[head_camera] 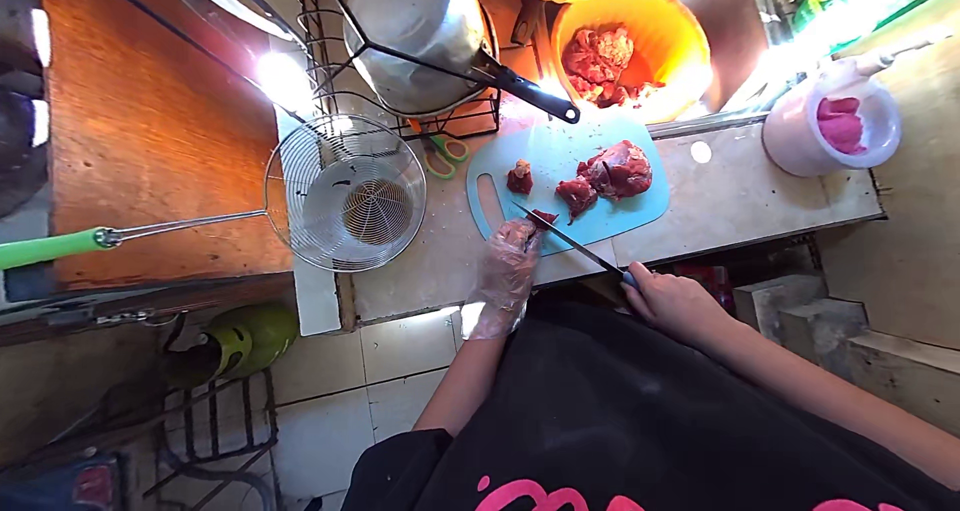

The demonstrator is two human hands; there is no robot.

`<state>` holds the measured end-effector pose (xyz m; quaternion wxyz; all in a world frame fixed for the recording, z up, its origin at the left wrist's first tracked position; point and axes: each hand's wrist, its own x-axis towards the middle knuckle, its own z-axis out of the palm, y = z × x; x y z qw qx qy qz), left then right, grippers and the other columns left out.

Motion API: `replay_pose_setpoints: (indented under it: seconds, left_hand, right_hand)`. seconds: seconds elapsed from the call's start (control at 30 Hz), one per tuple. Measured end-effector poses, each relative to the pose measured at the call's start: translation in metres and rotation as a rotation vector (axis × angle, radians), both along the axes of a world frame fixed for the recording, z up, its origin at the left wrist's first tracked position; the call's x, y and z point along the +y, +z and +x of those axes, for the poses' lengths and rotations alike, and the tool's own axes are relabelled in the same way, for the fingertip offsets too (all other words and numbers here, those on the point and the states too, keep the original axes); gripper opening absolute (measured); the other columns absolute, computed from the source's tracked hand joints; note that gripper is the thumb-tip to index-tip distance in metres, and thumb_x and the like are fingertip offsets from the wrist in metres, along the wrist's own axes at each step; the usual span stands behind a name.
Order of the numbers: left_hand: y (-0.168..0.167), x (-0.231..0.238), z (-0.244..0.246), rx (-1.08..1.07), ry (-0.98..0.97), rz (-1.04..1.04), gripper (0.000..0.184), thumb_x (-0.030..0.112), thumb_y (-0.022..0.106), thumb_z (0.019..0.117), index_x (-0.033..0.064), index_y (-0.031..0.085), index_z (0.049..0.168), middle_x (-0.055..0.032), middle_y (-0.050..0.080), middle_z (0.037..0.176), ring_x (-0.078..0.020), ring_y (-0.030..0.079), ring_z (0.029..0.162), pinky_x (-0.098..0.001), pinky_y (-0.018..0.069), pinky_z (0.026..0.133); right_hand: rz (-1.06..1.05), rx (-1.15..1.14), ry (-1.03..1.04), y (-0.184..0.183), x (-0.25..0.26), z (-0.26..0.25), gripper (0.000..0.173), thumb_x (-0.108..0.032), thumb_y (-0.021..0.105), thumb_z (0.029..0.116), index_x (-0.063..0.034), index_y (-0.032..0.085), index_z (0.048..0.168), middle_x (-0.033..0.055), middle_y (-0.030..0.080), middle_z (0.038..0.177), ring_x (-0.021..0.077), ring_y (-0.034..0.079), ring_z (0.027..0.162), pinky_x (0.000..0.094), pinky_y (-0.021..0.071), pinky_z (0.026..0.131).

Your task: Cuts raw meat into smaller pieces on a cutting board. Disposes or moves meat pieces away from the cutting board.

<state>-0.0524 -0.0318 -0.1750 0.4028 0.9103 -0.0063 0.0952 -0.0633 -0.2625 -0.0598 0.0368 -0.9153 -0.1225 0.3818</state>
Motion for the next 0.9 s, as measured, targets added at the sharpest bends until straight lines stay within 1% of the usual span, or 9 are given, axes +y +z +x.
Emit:
replay_pose_setpoints:
  seconds: [0.1,0.23,0.37,0.47,0.57,0.63,0.8,0.87,0.9]
  left_hand:
    - [0.0,0.0,-0.001,0.0,-0.006,-0.008,0.013,0.011,0.073,0.0921,0.0008,0.076,0.099,-0.0153,0.075,0.108,-0.0283,0.073,0.103,-0.0448,0.0569,0.094]
    - [0.002,0.001,-0.002,0.008,-0.023,-0.002,0.013,0.01,0.072,0.0926,-0.0002,0.076,0.099,-0.0164,0.075,0.108,-0.0304,0.072,0.105,-0.0463,0.0564,0.095]
    - [0.001,0.0,-0.001,0.005,-0.011,-0.021,0.011,0.009,0.073,0.0913,0.0,0.076,0.097,-0.0163,0.075,0.106,-0.0299,0.073,0.102,-0.0451,0.0573,0.093]
    - [-0.001,0.001,-0.002,-0.005,-0.01,-0.027,0.012,0.008,0.073,0.091,-0.0014,0.075,0.098,-0.0179,0.075,0.104,-0.0317,0.073,0.101,-0.0463,0.057,0.093]
    - [-0.001,0.002,0.0,-0.009,-0.01,-0.011,0.013,0.008,0.073,0.0914,-0.002,0.075,0.098,-0.0199,0.074,0.105,-0.0346,0.072,0.102,-0.0493,0.0567,0.092]
    - [-0.002,0.0,0.002,-0.023,0.003,-0.013,0.011,0.007,0.073,0.09,-0.0025,0.074,0.096,-0.0206,0.074,0.103,-0.0353,0.072,0.101,-0.0495,0.0564,0.091]
    - [0.001,0.003,-0.001,0.012,-0.027,0.004,0.013,0.009,0.071,0.0924,-0.0011,0.074,0.1,-0.0202,0.073,0.11,-0.0354,0.07,0.106,-0.0502,0.0547,0.095]
    - [0.004,0.005,-0.004,0.022,-0.053,0.001,0.012,0.008,0.071,0.0921,-0.0008,0.073,0.1,-0.0202,0.071,0.112,-0.0355,0.069,0.109,-0.0508,0.054,0.096]
    - [0.006,0.006,-0.005,0.026,-0.061,0.003,0.012,0.008,0.072,0.0918,-0.0009,0.072,0.1,-0.0202,0.071,0.113,-0.0356,0.068,0.109,-0.051,0.0538,0.096]
  right_hand:
    - [-0.029,0.057,0.026,0.009,0.001,0.009,0.039,-0.029,0.036,0.1123,0.0036,0.053,0.123,0.0269,0.068,0.091,0.0481,0.07,0.092,0.0587,0.0538,0.076]
    - [-0.072,0.187,0.021,0.017,0.011,0.025,0.04,-0.031,0.034,0.1133,0.0031,0.051,0.126,0.0263,0.067,0.094,0.0468,0.069,0.096,0.0578,0.053,0.081]
    - [-0.009,0.183,0.013,0.001,0.027,0.034,0.042,-0.03,0.033,0.1135,0.0052,0.05,0.129,0.0276,0.067,0.098,0.0466,0.069,0.099,0.058,0.0529,0.084]
    - [0.036,0.154,0.008,-0.012,0.045,0.043,0.043,-0.031,0.034,0.1136,0.0057,0.052,0.128,0.0273,0.068,0.101,0.0456,0.069,0.102,0.0582,0.0523,0.086]
    - [0.055,0.11,-0.004,-0.024,0.049,0.042,0.04,-0.03,0.035,0.1133,0.0038,0.053,0.126,0.0251,0.068,0.098,0.0445,0.07,0.1,0.0575,0.0532,0.084]
    - [0.029,0.105,-0.012,-0.018,0.048,0.038,0.039,-0.03,0.034,0.1135,0.0025,0.052,0.126,0.0245,0.068,0.098,0.0441,0.07,0.1,0.057,0.0529,0.083]
    - [-0.108,0.21,-0.033,0.009,0.026,0.019,0.043,-0.03,0.032,0.1139,0.0042,0.048,0.133,0.0292,0.068,0.103,0.0481,0.069,0.104,0.0594,0.0525,0.086]
    - [-0.115,0.209,-0.033,0.009,0.034,0.022,0.041,-0.029,0.032,0.114,0.0042,0.049,0.131,0.0286,0.068,0.105,0.0467,0.069,0.106,0.0578,0.0523,0.088]
    - [-0.091,0.181,-0.037,0.003,0.041,0.024,0.039,-0.028,0.034,0.1138,0.0042,0.051,0.128,0.0277,0.068,0.104,0.0457,0.069,0.105,0.0571,0.0526,0.087]
